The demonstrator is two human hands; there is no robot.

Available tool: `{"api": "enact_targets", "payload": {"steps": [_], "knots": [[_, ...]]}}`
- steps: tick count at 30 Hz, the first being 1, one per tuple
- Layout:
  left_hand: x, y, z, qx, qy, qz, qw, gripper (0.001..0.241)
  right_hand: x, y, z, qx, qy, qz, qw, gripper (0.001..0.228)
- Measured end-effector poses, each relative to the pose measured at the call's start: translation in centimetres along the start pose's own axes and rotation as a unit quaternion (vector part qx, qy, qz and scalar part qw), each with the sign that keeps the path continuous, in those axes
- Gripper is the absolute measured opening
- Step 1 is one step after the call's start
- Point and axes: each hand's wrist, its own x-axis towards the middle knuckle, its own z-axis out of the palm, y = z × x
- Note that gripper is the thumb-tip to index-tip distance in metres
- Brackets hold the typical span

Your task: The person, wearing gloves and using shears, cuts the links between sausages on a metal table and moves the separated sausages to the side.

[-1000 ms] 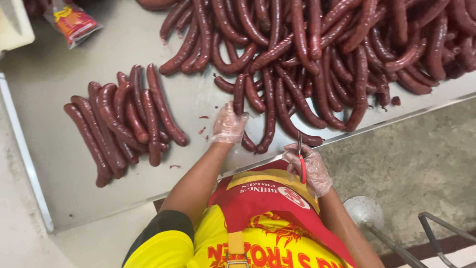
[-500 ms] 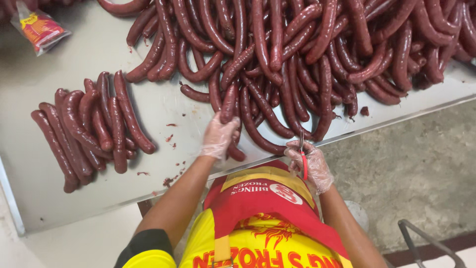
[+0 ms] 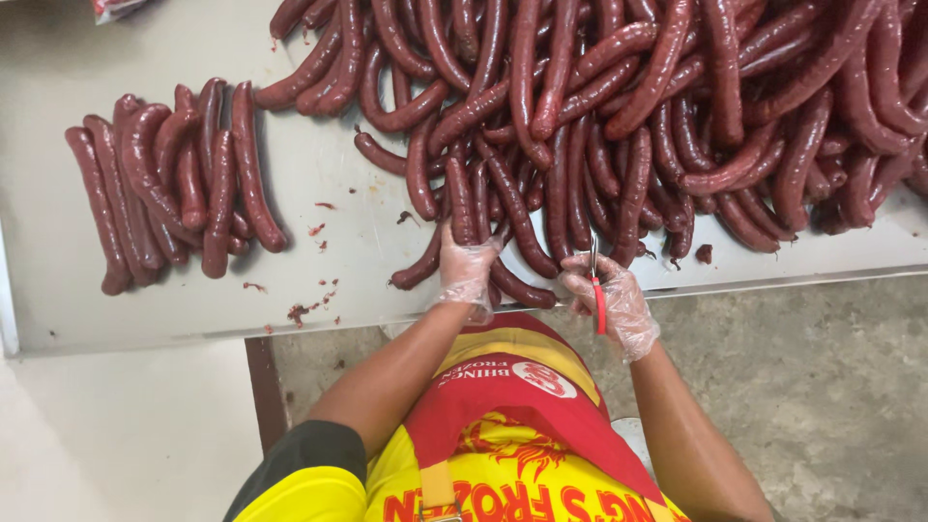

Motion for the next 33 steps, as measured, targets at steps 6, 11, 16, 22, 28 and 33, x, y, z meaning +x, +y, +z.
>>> {"api": "enact_targets", "payload": {"steps": [6,11,16,22,28,33], "knots": [[1.4,8.1,-7.5,0.158,-0.084,-0.039,0.983,0.054,-0.5,-1.6,2.8,-0.005,-0.016,0.036,0.999,0.034],[2.9,14.9,-11.7,0.185,-0.240,-0.097,0.948,0.060,2.5,-2.7,7.4,0.044,-0.244,0.048,0.968,0.043],[3.5,16.8,-12.7,0.190,-0.271,-0.138,0.934,0.065,9.1,-1.7,13.3,0.097,-0.188,0.044,0.976,0.040],[3.9,18.7,-12.7,0.244,-0.261,-0.186,0.915,0.072,12.0,-3.0,15.1,0.057,-0.154,0.027,0.986,0.033],[6.0,18.1,-14.5,0.222,-0.309,-0.178,0.908,0.064,12.0,-4.0,15.4,0.020,-0.174,0.060,0.983,0.031],[8.5,17.3,-17.9,0.104,-0.357,-0.205,0.905,0.060,10.7,-5.3,15.3,0.108,-0.249,0.073,0.960,0.028]]}}
